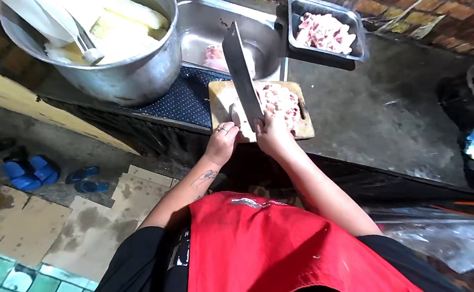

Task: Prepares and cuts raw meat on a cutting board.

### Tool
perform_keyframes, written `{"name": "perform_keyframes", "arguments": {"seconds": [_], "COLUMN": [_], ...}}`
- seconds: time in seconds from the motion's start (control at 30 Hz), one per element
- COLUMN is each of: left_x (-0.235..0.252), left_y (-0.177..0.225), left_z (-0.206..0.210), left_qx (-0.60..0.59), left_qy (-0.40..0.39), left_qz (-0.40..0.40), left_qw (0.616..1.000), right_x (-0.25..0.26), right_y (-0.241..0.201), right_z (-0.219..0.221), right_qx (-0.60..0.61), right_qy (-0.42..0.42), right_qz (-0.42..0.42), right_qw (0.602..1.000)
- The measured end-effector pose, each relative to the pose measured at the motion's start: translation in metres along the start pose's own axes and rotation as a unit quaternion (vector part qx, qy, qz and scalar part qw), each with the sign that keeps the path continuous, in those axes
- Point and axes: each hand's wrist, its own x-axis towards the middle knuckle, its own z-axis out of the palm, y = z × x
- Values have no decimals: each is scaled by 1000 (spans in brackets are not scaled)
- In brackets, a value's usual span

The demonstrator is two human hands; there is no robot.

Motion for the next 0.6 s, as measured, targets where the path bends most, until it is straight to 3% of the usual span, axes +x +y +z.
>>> {"name": "perform_keyframes", "arguments": {"seconds": [0.17,0.27,0.37,0.43,0.47,0.53,0.6], "left_x": [-1,-1,0,2,1,0,2], "left_y": [2,-2,1,2,0,-1,1], "left_z": [-1,-1,-3,-4,-3,0,2], "left_qx": [-2,-2,-15,-7,-14,-13,-16], "left_qy": [-12,-27,-42,-56,-45,-13,-1], "left_qz": [-4,-8,-24,-31,-23,-3,7], "left_qw": [1000,1000,999,998,999,1000,1000], "right_x": [-2,-14,-21,-18,-17,-8,6], "right_y": [-4,-16,-24,-23,-21,-10,1], "right_z": [2,-23,-43,-39,-31,-7,5], "right_qx": [-15,12,42,54,49,12,-16], "right_qy": [1,96,243,272,226,38,-81], "right_qz": [15,-35,-137,-152,-122,-8,46], "right_qw": [1000,995,959,949,965,999,996]}}
